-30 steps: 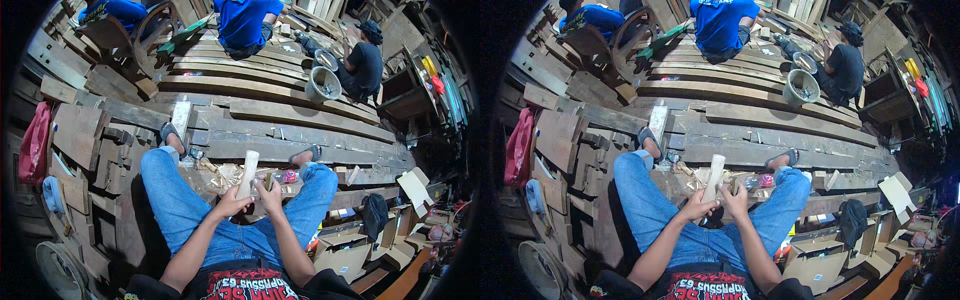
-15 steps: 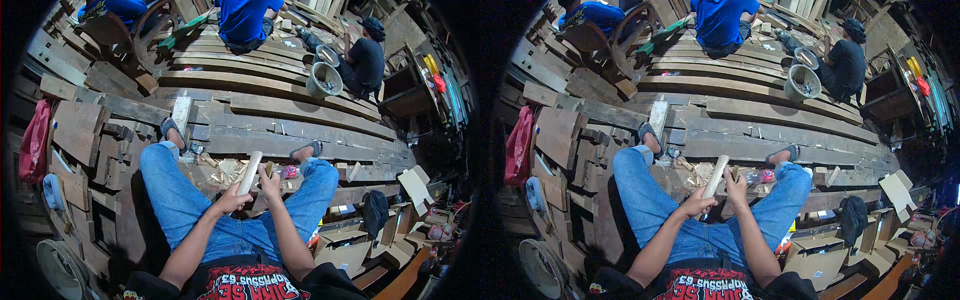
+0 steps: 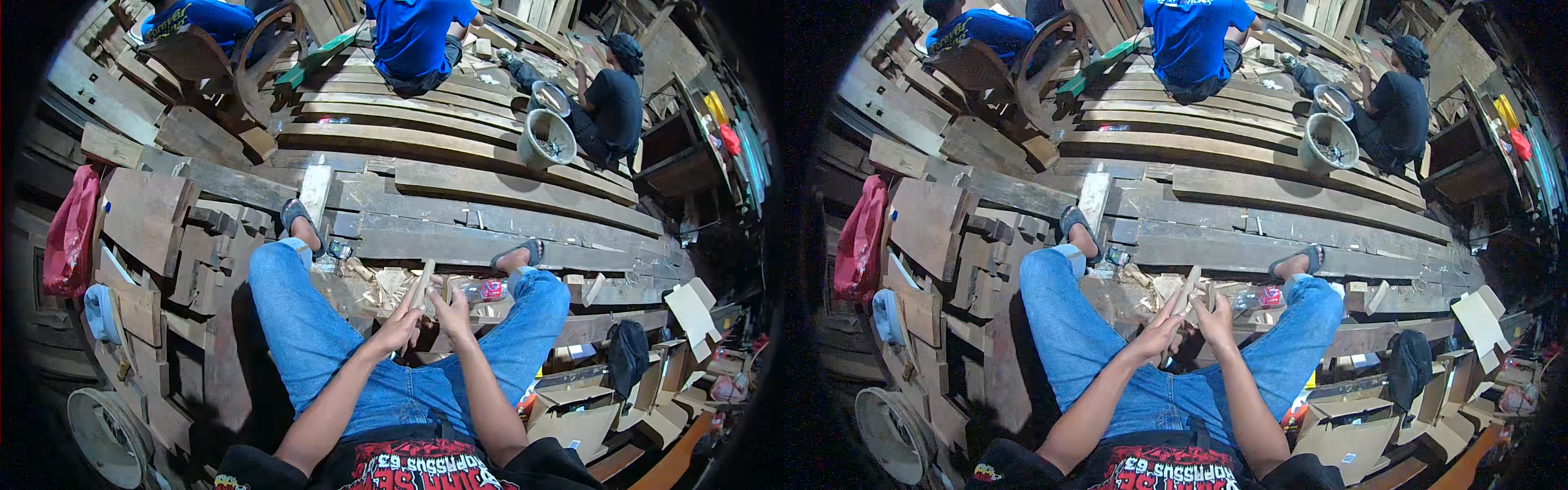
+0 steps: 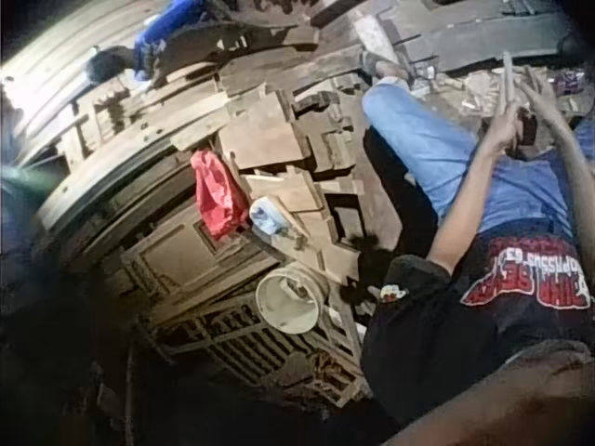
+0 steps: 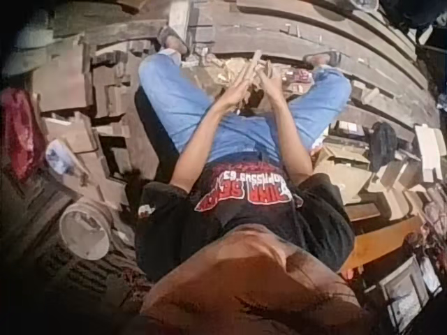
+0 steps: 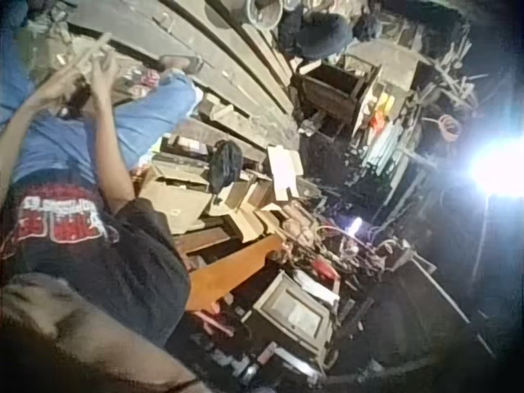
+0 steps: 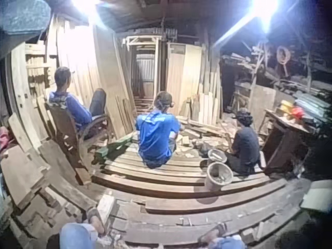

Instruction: The person sands a shaped wooden piece using sandpaper, rotating the wood to rub the paper along different edges and surfaces by hand.

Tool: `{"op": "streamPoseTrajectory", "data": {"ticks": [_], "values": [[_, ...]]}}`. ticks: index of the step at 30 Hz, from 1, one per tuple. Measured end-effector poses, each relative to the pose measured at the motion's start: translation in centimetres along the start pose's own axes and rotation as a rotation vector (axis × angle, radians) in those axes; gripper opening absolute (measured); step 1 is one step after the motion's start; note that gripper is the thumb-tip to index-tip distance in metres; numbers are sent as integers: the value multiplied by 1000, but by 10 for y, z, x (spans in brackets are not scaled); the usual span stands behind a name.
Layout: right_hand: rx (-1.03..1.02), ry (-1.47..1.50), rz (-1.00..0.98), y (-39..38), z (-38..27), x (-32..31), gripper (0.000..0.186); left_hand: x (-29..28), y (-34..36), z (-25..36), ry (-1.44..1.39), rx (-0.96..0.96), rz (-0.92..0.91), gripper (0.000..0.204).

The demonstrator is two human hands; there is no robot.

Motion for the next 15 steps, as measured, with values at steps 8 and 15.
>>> {"op": "streamPoseTrajectory", "data": {"ticks": [8,15], "values": [[98,81,-91,-7,-5,15,39,-9,1,1,-66,102,39,64],[375,307,8,-3,28,3,41,-2,2,9,88,161,-9,51]]}}
Point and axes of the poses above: each hand's wrist, its own y-axis towards the middle knuckle, its own x-axis out of the palm, z = x × y, the point moved 6 cm from there along y, towards the middle knuckle, and after that the axes turned 1 degree about x, right-handed, at the moved point
